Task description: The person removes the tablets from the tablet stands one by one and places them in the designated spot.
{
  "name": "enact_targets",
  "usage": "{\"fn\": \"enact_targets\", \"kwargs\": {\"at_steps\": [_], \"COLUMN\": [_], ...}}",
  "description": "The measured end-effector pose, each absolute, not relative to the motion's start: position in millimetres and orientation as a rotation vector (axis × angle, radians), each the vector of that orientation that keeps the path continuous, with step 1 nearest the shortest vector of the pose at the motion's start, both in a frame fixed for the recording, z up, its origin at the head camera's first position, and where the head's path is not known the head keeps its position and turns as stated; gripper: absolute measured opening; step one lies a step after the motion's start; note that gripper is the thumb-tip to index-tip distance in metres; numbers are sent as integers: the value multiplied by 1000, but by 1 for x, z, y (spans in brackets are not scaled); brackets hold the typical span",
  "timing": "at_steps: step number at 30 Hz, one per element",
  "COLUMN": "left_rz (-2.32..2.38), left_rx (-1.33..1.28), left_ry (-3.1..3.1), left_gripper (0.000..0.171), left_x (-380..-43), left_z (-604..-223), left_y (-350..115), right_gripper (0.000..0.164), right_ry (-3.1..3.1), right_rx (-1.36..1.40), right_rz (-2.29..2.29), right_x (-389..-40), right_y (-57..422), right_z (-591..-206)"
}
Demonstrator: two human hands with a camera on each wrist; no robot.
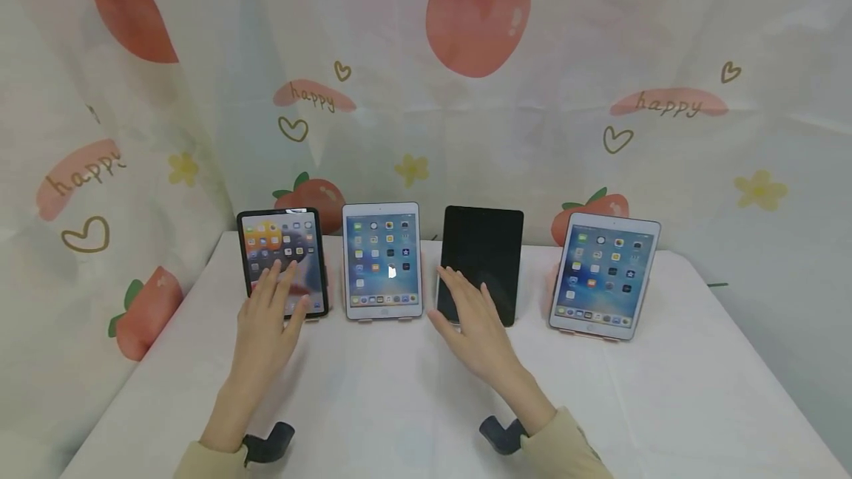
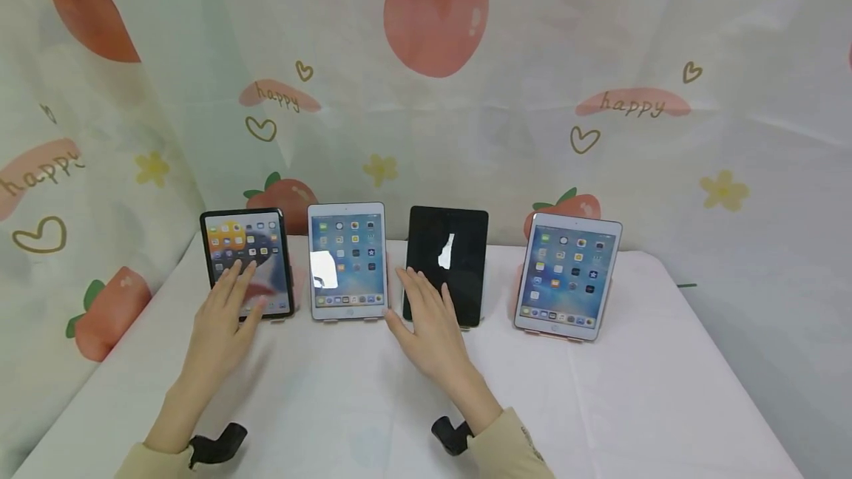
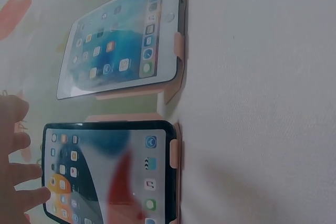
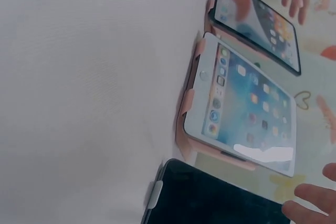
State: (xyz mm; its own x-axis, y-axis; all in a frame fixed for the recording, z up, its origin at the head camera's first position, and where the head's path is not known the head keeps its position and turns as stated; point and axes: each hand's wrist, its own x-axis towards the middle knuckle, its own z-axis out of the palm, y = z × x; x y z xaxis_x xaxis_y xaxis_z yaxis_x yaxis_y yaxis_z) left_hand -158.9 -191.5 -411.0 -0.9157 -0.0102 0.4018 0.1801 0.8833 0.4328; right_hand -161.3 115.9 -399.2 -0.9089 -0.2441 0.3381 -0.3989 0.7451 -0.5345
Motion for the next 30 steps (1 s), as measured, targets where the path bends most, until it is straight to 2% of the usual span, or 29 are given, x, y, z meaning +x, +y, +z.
{"fn": "enact_targets", "kwargs": {"at_steps": [30], "left_rz": [-900], "left_rx": [-44], "left_ry": [-2317], "left_gripper": [46], "left_x": [-186], "left_z": [-425], "left_y": [-218], "right_gripper": [60], "right_ry": [-2641], "right_rx": [612], "right_rz": [1322], "right_x": [-198], "right_y": [59], "right_z": [-385]}}
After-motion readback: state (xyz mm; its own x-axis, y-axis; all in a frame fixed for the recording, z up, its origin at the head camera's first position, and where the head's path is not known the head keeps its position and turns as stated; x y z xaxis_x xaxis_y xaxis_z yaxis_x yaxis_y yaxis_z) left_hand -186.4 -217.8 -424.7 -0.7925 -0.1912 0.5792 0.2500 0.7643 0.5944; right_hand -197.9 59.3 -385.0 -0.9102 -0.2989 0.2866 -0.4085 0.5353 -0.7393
